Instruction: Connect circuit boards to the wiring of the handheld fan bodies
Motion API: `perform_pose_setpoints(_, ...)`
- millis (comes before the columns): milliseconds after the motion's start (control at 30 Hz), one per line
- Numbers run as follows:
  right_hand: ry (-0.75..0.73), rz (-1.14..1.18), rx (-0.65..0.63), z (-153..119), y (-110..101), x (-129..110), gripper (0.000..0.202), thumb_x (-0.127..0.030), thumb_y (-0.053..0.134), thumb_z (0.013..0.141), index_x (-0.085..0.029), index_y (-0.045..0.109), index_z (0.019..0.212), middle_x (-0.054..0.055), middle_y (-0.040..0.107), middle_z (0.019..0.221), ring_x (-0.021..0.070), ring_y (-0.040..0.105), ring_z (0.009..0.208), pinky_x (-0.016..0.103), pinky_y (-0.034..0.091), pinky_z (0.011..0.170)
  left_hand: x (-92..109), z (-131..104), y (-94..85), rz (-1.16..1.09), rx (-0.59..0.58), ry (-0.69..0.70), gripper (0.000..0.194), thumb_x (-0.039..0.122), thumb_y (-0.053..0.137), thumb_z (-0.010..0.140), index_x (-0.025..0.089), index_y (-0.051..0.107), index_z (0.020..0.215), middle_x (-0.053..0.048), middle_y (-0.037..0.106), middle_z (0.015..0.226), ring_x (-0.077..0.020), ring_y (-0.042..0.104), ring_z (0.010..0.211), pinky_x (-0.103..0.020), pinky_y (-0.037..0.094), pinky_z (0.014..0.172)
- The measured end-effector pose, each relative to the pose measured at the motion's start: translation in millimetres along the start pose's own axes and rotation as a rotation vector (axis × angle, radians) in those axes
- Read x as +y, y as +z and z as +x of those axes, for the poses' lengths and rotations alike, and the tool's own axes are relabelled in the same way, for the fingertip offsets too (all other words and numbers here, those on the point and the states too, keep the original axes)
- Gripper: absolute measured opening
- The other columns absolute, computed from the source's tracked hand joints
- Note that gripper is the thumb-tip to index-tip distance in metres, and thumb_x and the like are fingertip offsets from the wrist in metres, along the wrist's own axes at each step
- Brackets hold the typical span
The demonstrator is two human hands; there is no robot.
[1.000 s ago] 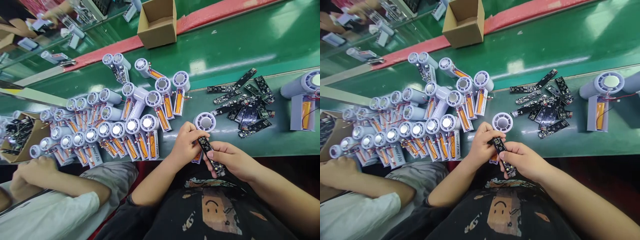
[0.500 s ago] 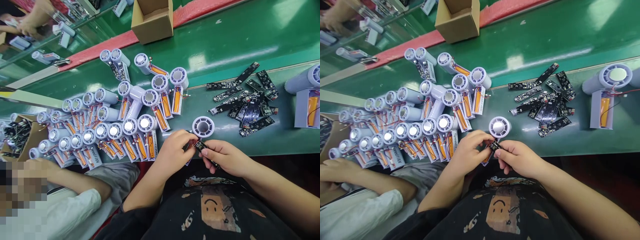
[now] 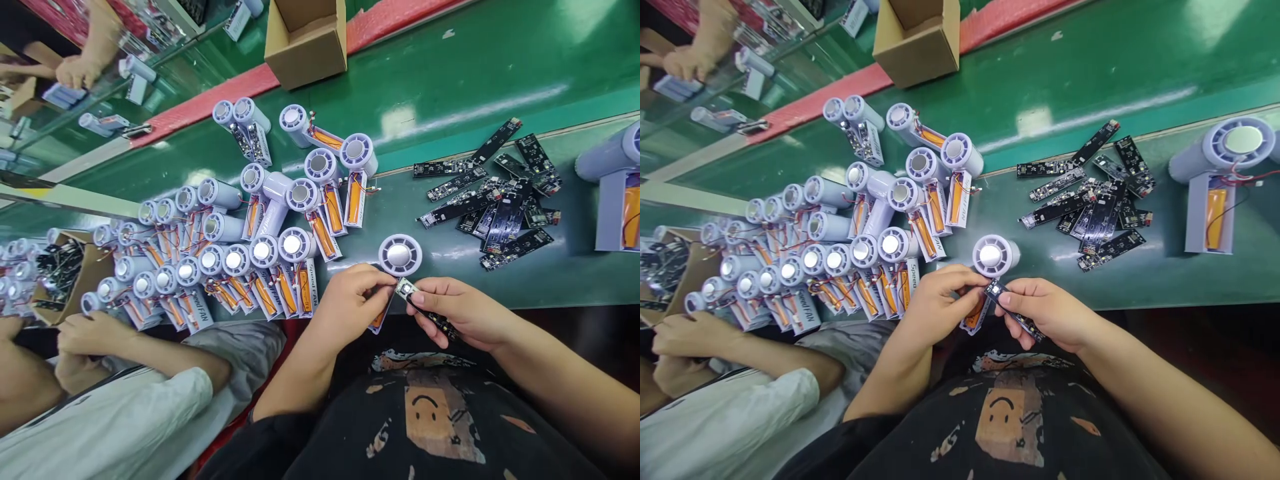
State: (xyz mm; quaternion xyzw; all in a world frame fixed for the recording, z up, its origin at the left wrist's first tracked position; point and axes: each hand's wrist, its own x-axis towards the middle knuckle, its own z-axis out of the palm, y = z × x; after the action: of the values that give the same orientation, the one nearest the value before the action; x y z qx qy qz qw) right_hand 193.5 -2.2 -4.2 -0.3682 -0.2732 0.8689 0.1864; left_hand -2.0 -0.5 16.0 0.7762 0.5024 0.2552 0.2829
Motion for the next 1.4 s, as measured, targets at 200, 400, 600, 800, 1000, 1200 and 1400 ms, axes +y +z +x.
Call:
perform_pose_setpoints(200,-0.046,-0.209,0.198,0,5,2,0.044,-0.060,0.067,0.074,-0.018,0.055,0.075,-0.006,0.055,0.053,0.0061,0.048,0.039,0.019,0.034,0.042,3,-3,13.2,0.234,0.178,-0.012,0.009,0.017,0.062,0.091,0.018,0.071,0.089,-0.002,0.072,0.080,-0.0151,0.065,0.074,-0.028,0.050,0.069)
perform_pose_setpoints(400,-0.050,-0.279,0.249,2,7,6,0.036,-0.054,0.061,0.078,-0.019,0.053,0.077,-0.006,0.056,0.056,0.0067,0.050,0.042,0.019,0.036,0.043,17,-16,9.8,0.673,0.105,0.105,0.023,0.018,0.053,0.096,0.022,0.071,0.109,-0.006,0.071,0.101,-0.0213,0.057,0.086,-0.035,0.043,0.074)
perform_pose_setpoints(600,-0.047,-0.327,0.271,6,9,5,0.031,-0.050,0.059,0.080,-0.019,0.053,0.078,-0.006,0.055,0.056,0.0064,0.049,0.041,0.019,0.035,0.042,20,-10,-0.2,0.879,-0.050,0.215,0.022,0.017,0.058,0.090,0.015,0.067,0.110,-0.006,0.069,0.094,-0.0230,0.054,0.083,-0.039,0.039,0.069)
perform_pose_setpoints(800,-0.068,-0.318,0.293,4,9,8,0.032,-0.051,0.059,0.080,-0.019,0.054,0.079,-0.006,0.054,0.055,0.0059,0.047,0.041,0.019,0.034,0.042,4,6,-2.9,0.607,-0.113,0.155,0.014,0.019,0.055,0.094,0.018,0.068,0.088,-0.004,0.065,0.083,-0.0205,0.057,0.078,-0.035,0.045,0.069)
perform_pose_setpoints(1000,-0.087,-0.274,0.281,3,6,9,0.039,-0.057,0.063,0.079,-0.019,0.056,0.082,-0.006,0.054,0.055,0.0064,0.046,0.042,0.020,0.035,0.042,2,13,-9.3,0.415,-0.014,0.087,0.006,0.020,0.061,0.091,0.016,0.065,0.093,-0.006,0.066,0.092,-0.0208,0.064,0.088,-0.034,0.052,0.077)
perform_pose_setpoints(1200,-0.087,-0.253,0.274,2,6,8,0.042,-0.059,0.064,0.078,-0.018,0.057,0.083,-0.006,0.053,0.053,0.0064,0.044,0.041,0.021,0.034,0.042,-2,32,-17.8,0.206,-0.220,-0.026,0.049,0.015,0.063,0.083,0.016,0.049,0.130,-0.010,0.063,0.120,-0.0152,0.065,0.077,-0.034,0.056,0.080)
perform_pose_setpoints(1400,-0.087,-0.228,0.254,0,3,7,0.041,-0.058,0.064,0.079,-0.018,0.056,0.081,-0.006,0.053,0.053,0.0063,0.044,0.040,0.021,0.033,0.042,6,42,-19.0,0.292,-0.321,0.046,0.071,0.013,0.058,0.083,0.028,0.034,0.148,-0.009,0.044,0.150,-0.0209,0.065,0.107,-0.034,0.056,0.089)
